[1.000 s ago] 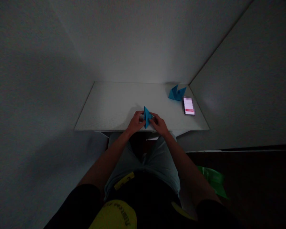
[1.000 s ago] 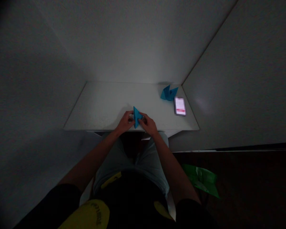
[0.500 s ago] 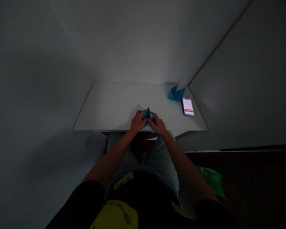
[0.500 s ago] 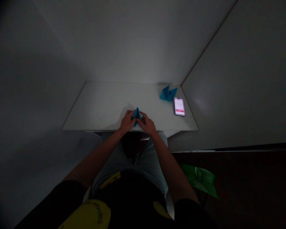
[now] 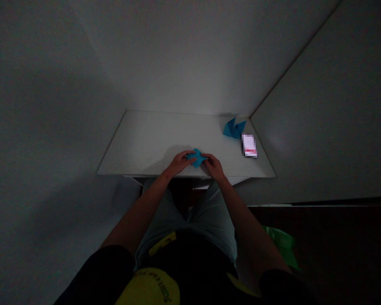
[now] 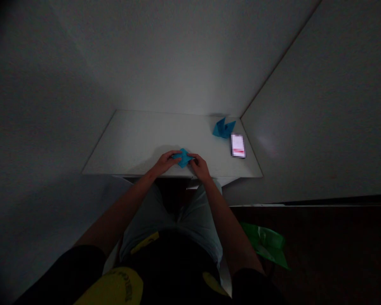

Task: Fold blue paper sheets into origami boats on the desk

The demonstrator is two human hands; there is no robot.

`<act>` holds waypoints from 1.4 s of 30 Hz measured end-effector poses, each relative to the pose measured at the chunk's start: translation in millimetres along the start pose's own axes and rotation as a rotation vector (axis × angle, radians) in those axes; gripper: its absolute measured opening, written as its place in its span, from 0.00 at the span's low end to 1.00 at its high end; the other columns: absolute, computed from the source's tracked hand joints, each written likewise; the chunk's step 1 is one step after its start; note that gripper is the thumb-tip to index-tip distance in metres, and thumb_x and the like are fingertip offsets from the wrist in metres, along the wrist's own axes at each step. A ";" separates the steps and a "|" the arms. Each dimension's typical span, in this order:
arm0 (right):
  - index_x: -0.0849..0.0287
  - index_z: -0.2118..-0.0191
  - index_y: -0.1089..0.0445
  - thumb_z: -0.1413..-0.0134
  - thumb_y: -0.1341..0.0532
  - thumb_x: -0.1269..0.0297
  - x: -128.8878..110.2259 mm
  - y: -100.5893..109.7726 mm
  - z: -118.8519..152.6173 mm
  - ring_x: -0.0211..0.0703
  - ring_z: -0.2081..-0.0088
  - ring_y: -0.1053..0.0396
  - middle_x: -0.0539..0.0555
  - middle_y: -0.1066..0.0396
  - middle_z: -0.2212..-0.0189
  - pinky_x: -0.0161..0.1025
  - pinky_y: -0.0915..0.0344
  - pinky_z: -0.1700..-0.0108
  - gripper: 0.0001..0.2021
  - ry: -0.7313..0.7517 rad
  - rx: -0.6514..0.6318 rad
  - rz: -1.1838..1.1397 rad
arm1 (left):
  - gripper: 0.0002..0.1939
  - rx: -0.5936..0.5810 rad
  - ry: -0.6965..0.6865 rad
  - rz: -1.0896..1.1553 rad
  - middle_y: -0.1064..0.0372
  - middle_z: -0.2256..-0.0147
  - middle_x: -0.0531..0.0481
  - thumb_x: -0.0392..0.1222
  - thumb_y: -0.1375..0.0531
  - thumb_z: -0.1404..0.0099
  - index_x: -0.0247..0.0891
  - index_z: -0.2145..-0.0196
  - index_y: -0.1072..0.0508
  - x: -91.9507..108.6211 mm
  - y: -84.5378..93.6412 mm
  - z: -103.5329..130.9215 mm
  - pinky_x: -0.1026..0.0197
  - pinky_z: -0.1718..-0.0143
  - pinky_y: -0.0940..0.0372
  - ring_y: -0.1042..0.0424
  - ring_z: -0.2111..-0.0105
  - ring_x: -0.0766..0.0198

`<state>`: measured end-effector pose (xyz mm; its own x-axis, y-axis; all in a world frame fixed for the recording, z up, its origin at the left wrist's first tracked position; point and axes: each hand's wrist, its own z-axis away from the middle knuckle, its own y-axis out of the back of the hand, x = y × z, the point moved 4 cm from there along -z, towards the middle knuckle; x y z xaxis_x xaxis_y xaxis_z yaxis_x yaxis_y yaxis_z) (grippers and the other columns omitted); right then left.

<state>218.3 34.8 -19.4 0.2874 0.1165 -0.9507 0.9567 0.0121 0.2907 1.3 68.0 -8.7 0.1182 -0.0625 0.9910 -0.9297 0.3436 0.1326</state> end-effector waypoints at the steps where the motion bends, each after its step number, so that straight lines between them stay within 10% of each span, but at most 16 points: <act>1: 0.54 0.45 0.23 0.38 0.40 0.48 0.0 0.2 0.1 0.48 0.60 0.25 0.55 0.20 0.58 0.46 0.25 0.54 0.22 0.002 -0.015 -0.002 | 0.24 0.020 -0.009 0.006 0.19 0.47 0.41 0.47 0.30 0.36 0.38 0.44 0.21 0.1 -0.8 -0.1 0.52 0.47 0.24 0.20 0.52 0.56; 6: 0.53 0.38 0.27 0.42 0.33 0.38 -1.6 -4.2 -2.8 0.48 0.59 0.24 0.54 0.19 0.57 0.44 0.24 0.55 0.33 -0.010 -0.016 -0.074 | 0.35 0.012 -0.004 0.024 0.18 0.53 0.44 0.47 0.28 0.38 0.38 0.35 0.28 1.2 -5.1 -0.8 0.54 0.50 0.23 0.19 0.56 0.58; 12: 0.55 0.58 0.21 0.37 0.39 0.30 -8.4 -7.7 -7.3 0.49 0.59 0.24 0.54 0.20 0.62 0.46 0.25 0.51 0.30 -0.009 -0.027 0.090 | 0.16 0.063 0.016 -0.149 0.16 0.58 0.46 0.52 0.39 0.27 0.39 0.59 0.17 7.9 -2.5 -1.8 0.52 0.45 0.26 0.20 0.55 0.55; 42: 0.55 0.63 0.22 0.37 0.39 0.31 -17.8 -5.7 -1.2 0.48 0.61 0.26 0.55 0.21 0.64 0.42 0.30 0.59 0.29 0.014 0.288 -0.041 | 0.24 0.300 -0.040 0.123 0.23 0.68 0.50 0.65 0.30 0.36 0.39 0.67 0.22 4.0 -7.2 -3.7 0.58 0.59 0.29 0.25 0.65 0.60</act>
<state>207.6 33.8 -3.9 0.2498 0.1359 -0.9587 0.9416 -0.2648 0.2079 9.8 68.8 -5.6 -0.0099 -0.0765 0.9970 -0.9982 0.0602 -0.0053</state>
